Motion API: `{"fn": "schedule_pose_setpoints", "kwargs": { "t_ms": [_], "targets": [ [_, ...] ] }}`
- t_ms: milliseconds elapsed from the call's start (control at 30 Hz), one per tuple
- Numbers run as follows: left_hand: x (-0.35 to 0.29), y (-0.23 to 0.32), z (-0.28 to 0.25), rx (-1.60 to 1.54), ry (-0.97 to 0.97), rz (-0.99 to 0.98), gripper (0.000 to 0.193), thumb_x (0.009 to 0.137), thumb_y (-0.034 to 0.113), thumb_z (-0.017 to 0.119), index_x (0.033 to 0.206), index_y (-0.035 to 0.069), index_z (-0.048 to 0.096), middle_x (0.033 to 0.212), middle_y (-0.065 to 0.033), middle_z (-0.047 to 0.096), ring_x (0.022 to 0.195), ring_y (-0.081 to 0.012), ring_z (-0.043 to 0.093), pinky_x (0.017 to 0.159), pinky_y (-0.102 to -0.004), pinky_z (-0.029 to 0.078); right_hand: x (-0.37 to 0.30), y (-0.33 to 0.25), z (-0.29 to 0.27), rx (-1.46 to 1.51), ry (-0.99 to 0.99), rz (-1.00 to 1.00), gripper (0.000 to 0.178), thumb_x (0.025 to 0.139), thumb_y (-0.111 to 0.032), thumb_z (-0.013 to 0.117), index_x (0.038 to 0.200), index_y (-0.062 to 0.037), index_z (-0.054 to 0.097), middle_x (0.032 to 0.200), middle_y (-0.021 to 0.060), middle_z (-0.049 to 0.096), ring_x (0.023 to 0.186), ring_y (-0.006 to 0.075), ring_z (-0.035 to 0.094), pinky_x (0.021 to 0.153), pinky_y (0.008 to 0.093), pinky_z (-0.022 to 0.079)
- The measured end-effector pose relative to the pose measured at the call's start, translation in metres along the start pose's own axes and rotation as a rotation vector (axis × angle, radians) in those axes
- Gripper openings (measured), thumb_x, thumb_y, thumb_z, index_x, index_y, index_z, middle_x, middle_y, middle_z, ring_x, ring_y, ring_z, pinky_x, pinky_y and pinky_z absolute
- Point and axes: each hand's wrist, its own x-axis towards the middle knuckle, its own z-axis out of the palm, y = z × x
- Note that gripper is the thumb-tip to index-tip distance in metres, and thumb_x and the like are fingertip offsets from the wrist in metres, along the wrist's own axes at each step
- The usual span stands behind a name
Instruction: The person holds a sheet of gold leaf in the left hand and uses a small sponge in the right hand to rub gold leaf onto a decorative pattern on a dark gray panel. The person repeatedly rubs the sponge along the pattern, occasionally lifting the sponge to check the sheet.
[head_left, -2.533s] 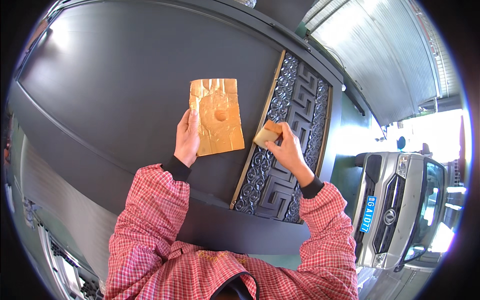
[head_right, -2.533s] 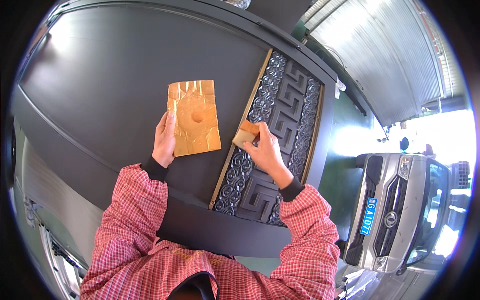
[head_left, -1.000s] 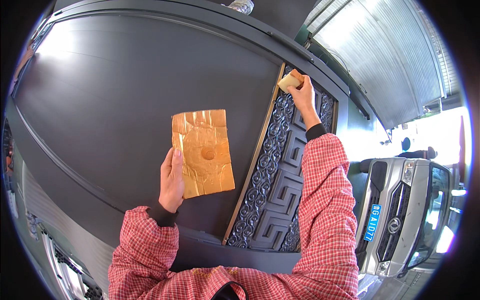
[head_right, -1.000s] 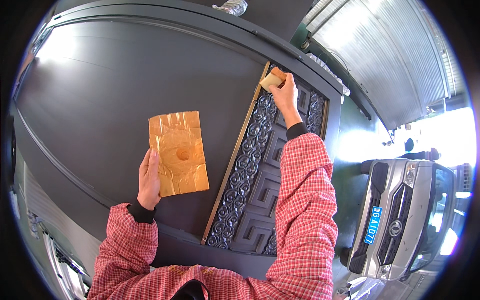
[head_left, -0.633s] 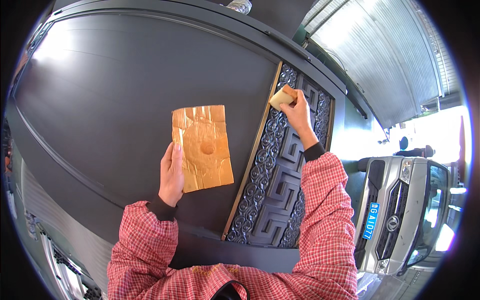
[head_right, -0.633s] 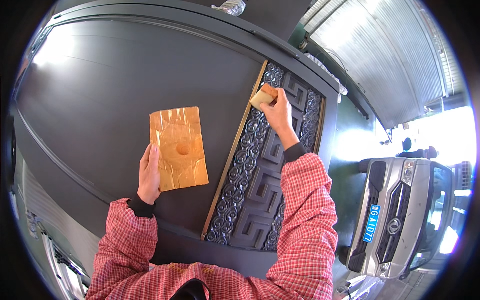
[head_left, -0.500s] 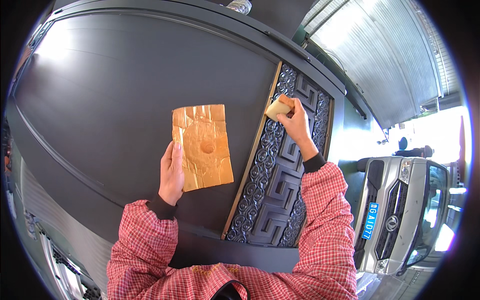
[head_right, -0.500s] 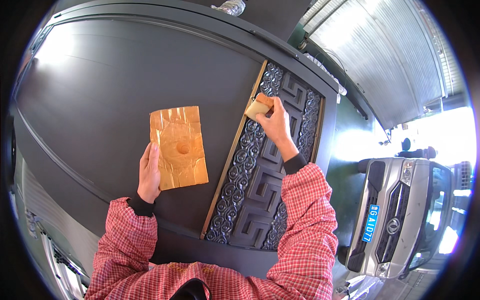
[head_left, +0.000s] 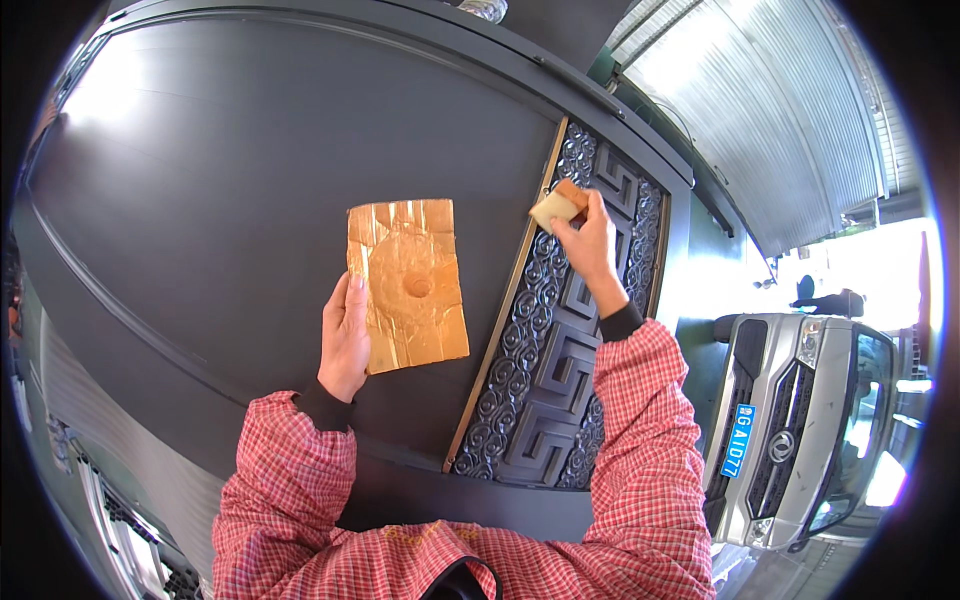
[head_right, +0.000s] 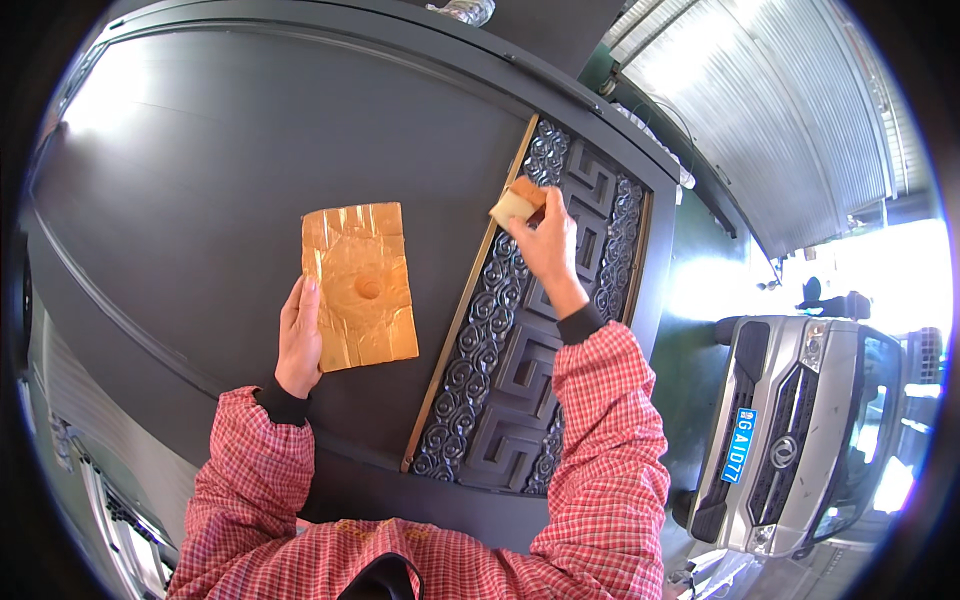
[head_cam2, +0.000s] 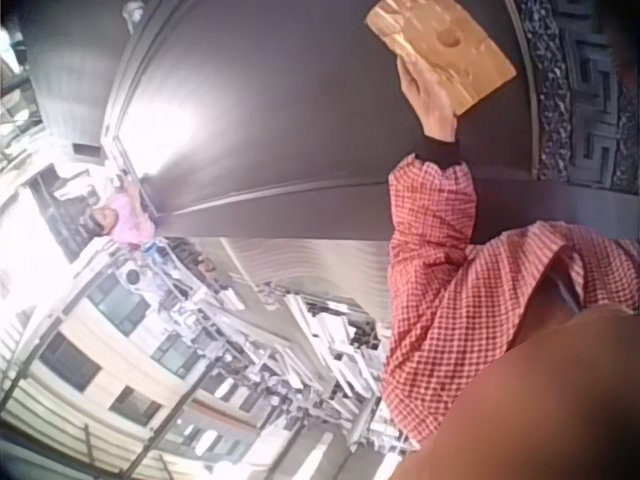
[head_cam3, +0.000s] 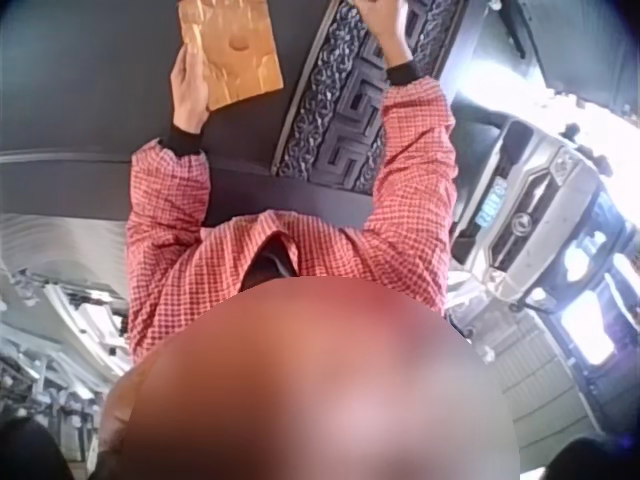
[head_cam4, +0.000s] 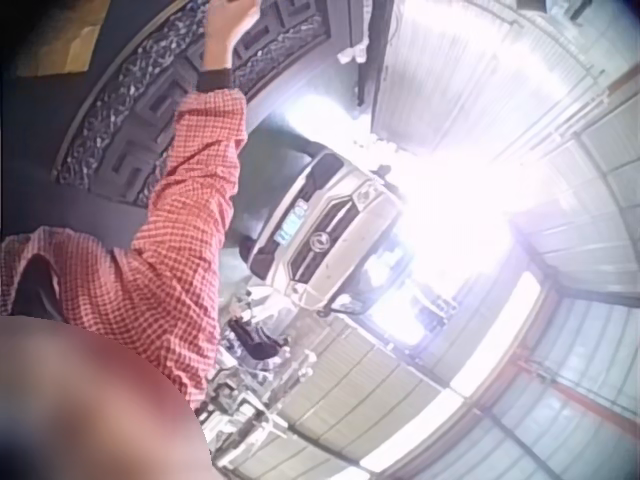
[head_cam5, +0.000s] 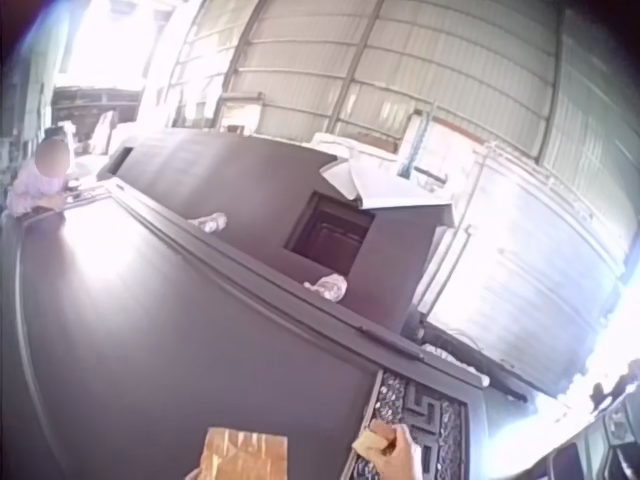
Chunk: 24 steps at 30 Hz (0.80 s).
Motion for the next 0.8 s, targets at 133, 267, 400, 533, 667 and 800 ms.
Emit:
{"fn": "schedule_pose_setpoints", "kwargs": {
  "t_ms": [133, 267, 400, 533, 667, 800],
  "targets": [
    [-0.002, 0.003, 0.003, -0.025, 0.017, -0.001, 0.040, 0.105, 0.031, 0.039, 0.125, -0.002, 0.051, 0.112, -0.0027, 0.059, 0.102, -0.0074, 0.053, 0.089, -0.0237, 0.043, -0.040, -0.025, -0.011, -0.085, -0.105, -0.029, 0.040, 0.072, -0.014, 0.070, 0.107, -0.0015, 0.052, 0.088, 0.0163, 0.068, 0.080, 0.0284, 0.068, 0.074, 0.0367, 0.052],
    [0.001, -0.002, -0.003, 0.001, 0.009, 0.008, 0.040, 0.105, 0.031, 0.039, 0.124, -0.002, 0.051, 0.110, -0.0018, 0.059, 0.100, -0.0063, 0.052, 0.088, -0.0228, 0.042, -0.055, -0.037, -0.018, 0.040, -0.108, -0.071, 0.039, 0.072, -0.013, 0.072, 0.104, -0.0009, 0.053, 0.088, 0.0152, 0.068, 0.079, 0.0251, 0.068, 0.073, 0.0350, 0.052],
    [0.003, -0.004, -0.004, 0.021, -0.001, 0.010, 0.039, 0.105, 0.031, 0.039, 0.123, -0.002, 0.052, 0.109, -0.0015, 0.059, 0.099, -0.0057, 0.051, 0.088, -0.0220, 0.042, -0.019, -0.016, -0.012, 0.048, 0.089, -0.052, 0.037, 0.074, -0.012, 0.072, 0.103, -0.0002, 0.053, 0.085, 0.0145, 0.067, 0.077, 0.0250, 0.068, 0.072, 0.0350, 0.052],
    [0.002, -0.002, 0.001, -0.013, 0.001, 0.013, 0.039, 0.105, 0.031, 0.040, 0.122, -0.001, 0.052, 0.109, -0.0017, 0.059, 0.100, -0.0058, 0.052, 0.088, -0.0218, 0.042, -0.006, -0.008, -0.004, 0.017, 0.068, -0.009, 0.039, 0.074, -0.013, 0.072, 0.106, -0.0012, 0.052, 0.085, 0.0152, 0.067, 0.077, 0.0256, 0.068, 0.071, 0.0356, 0.052],
    [0.001, -0.001, 0.001, -0.036, -0.020, 0.016, 0.039, 0.105, 0.032, 0.040, 0.122, -0.001, 0.052, 0.111, -0.0021, 0.060, 0.100, -0.0060, 0.052, 0.088, -0.0223, 0.043, -0.034, -0.017, -0.003, -0.051, 0.034, -0.089, 0.038, 0.074, -0.014, 0.071, 0.105, -0.0018, 0.052, 0.084, 0.0150, 0.066, 0.076, 0.0260, 0.067, 0.071, 0.0355, 0.051],
    [0.002, -0.007, -0.006, -0.014, -0.005, 0.019, 0.040, 0.105, 0.033, 0.040, 0.122, -0.001, 0.052, 0.110, -0.0023, 0.060, 0.100, -0.0061, 0.053, 0.088, -0.0229, 0.043, -0.060, -0.040, -0.021, -0.023, -0.123, -0.037, 0.038, 0.072, -0.015, 0.071, 0.103, -0.0017, 0.054, 0.083, 0.0138, 0.066, 0.074, 0.0254, 0.067, 0.070, 0.0346, 0.052]
  ]
}}
